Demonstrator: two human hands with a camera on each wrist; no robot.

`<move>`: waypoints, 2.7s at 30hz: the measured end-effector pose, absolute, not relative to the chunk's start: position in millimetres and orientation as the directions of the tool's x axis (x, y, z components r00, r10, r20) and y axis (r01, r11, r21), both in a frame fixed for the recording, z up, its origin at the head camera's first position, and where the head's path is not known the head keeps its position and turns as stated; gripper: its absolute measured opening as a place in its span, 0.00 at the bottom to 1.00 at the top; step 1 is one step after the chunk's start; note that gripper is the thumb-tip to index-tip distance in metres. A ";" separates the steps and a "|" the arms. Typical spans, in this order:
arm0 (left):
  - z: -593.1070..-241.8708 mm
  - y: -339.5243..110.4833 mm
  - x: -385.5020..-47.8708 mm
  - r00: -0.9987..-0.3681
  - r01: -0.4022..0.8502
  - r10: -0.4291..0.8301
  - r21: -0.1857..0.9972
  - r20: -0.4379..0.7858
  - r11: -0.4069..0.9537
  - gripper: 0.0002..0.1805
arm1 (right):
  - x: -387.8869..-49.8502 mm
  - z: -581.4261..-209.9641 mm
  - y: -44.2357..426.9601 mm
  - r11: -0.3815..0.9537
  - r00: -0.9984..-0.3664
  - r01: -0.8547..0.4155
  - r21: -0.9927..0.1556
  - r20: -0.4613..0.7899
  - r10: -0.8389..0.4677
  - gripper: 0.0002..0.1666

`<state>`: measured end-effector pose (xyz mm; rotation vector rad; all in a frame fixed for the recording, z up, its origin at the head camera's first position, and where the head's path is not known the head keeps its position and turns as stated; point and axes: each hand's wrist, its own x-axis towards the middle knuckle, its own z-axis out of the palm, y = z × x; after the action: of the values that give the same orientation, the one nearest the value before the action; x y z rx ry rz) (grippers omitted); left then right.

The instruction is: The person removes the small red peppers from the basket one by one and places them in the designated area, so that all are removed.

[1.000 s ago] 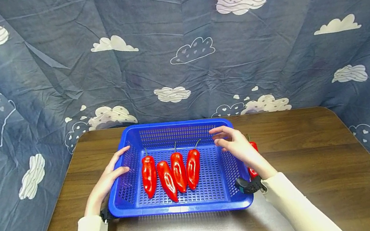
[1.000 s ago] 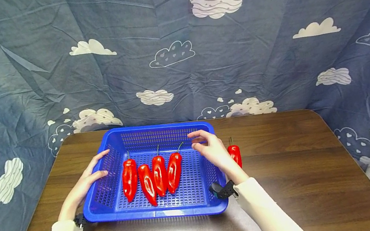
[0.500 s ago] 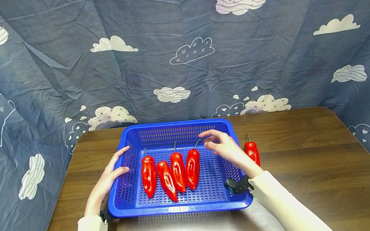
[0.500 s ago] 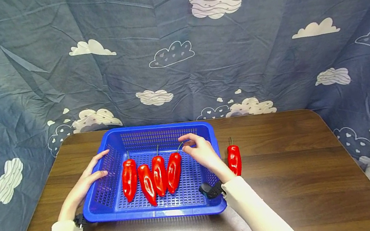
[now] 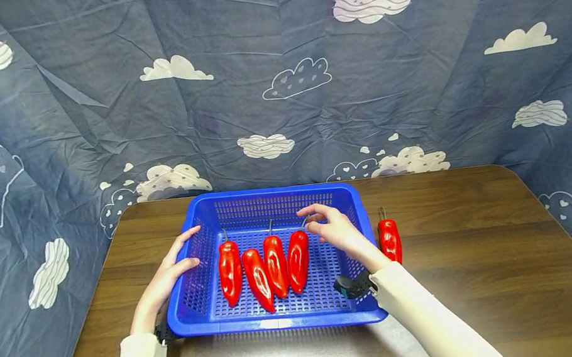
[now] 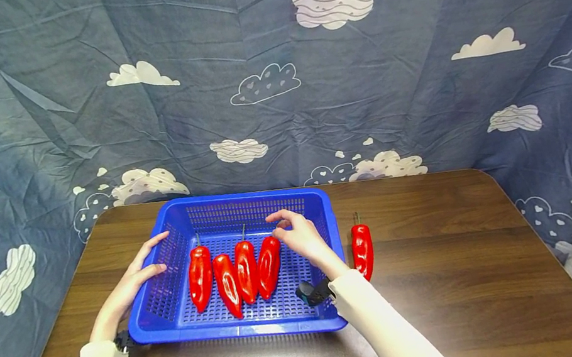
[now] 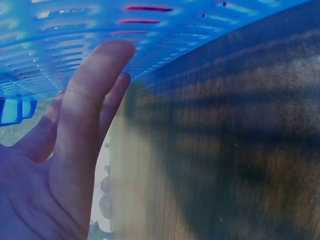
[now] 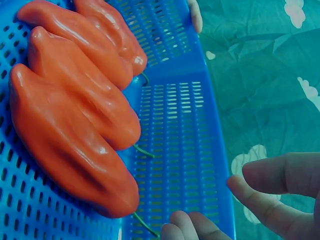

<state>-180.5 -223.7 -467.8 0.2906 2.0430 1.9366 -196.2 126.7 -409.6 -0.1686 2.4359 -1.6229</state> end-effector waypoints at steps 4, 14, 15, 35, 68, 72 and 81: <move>-467.7 -223.4 -179.8 -0.931 -0.069 0.355 0.996 -0.085 0.057 0.34 | -198.5 -413.6 124.2 0.360 -0.967 0.047 -0.932 -0.133 -0.218 0.22; -466.6 -222.9 -178.6 -0.931 -0.077 0.353 0.995 -0.093 0.060 0.34 | -204.4 -421.6 117.5 0.343 -0.950 0.105 -0.934 -0.195 -0.242 0.23; -466.9 -223.0 -178.9 -0.932 -0.079 0.350 0.995 -0.097 0.066 0.34 | -204.8 -422.2 117.1 0.349 -0.948 0.108 -0.931 -0.202 -0.244 0.23; -465.7 -222.0 -179.1 -0.933 -0.071 0.349 0.996 -0.088 0.059 0.34 | -207.4 -430.0 110.8 0.511 -0.855 0.203 -0.836 -0.405 -0.324 0.28; -466.8 -221.9 -178.1 -0.933 -0.076 0.348 0.996 -0.089 0.050 0.35 | -204.5 -440.8 105.4 0.677 -0.928 -0.187 -0.712 -0.097 -0.359 0.25; -466.6 -221.5 -177.5 -0.934 -0.084 0.345 0.996 -0.094 0.043 0.35 | -204.6 -440.4 105.3 0.656 -0.935 -0.192 -0.730 -0.067 -0.348 0.24; -465.4 -222.6 -178.2 -0.933 -0.080 0.347 0.995 -0.095 0.056 0.35 | -206.4 -440.2 103.0 0.640 -0.934 -0.203 -0.741 -0.051 -0.355 0.25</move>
<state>-178.2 -222.6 -465.4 0.2686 2.0306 1.9477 -206.4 103.0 -440.2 -0.4590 2.6684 -1.1694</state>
